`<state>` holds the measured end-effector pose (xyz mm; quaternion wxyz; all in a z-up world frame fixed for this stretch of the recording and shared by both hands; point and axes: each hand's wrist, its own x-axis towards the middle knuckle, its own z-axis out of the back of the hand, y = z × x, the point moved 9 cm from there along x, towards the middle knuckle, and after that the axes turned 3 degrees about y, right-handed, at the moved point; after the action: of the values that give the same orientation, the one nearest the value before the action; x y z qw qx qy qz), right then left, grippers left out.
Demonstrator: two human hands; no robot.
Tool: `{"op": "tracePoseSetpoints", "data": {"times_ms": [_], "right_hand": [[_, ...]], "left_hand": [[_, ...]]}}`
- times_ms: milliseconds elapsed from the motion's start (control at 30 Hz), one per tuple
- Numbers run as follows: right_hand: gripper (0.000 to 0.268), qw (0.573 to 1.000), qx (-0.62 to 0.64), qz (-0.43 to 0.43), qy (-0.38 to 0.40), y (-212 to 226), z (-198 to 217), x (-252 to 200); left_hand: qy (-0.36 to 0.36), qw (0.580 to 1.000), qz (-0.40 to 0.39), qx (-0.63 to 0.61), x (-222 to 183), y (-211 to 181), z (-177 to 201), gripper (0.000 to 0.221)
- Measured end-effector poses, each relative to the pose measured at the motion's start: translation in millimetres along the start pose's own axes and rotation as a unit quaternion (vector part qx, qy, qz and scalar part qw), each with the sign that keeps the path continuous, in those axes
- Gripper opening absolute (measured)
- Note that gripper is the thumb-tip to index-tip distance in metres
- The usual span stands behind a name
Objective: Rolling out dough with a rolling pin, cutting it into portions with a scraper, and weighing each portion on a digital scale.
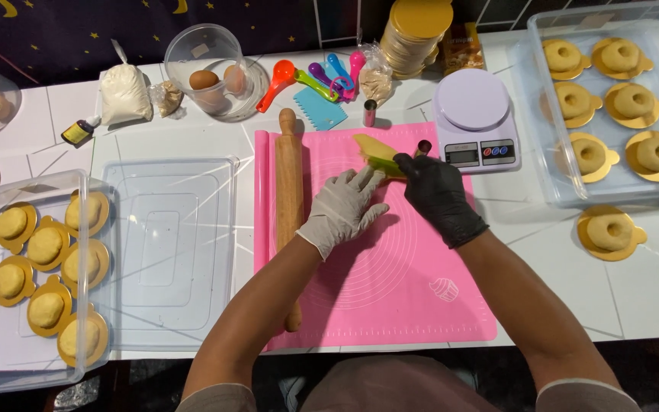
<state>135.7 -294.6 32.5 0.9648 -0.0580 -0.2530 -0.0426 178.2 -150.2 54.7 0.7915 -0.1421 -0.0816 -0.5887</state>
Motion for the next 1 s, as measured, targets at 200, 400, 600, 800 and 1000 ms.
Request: {"op": "tracePoseSetpoints", "data": {"times_ms": [200,400,600,800,1000], "right_hand": [[0.040,0.999,0.017,-0.030,0.029,-3.8,17.7,10.5],[0.030,0.997,0.021,-0.018,0.074,13.3,31.4,47.1],[0.033,0.991,0.064,-0.057,0.099,-11.2,15.2,23.0],[0.032,0.994,0.059,-0.047,0.083,1.3,8.1,10.5],[0.029,0.975,0.124,-0.098,0.156,-3.3,11.7,20.7]], "left_hand": [[0.007,1.000,0.004,-0.009,-7.8,7.1,-12.6,0.066],[0.053,0.998,0.026,0.000,-3.7,14.3,-34.7,0.068],[0.045,0.998,0.024,-0.033,-1.6,9.1,-14.2,0.063],[0.023,0.999,0.027,-0.029,-4.4,17.5,-25.1,0.060],[-0.017,0.999,0.024,-0.020,-4.1,14.5,-19.7,0.057]]}}
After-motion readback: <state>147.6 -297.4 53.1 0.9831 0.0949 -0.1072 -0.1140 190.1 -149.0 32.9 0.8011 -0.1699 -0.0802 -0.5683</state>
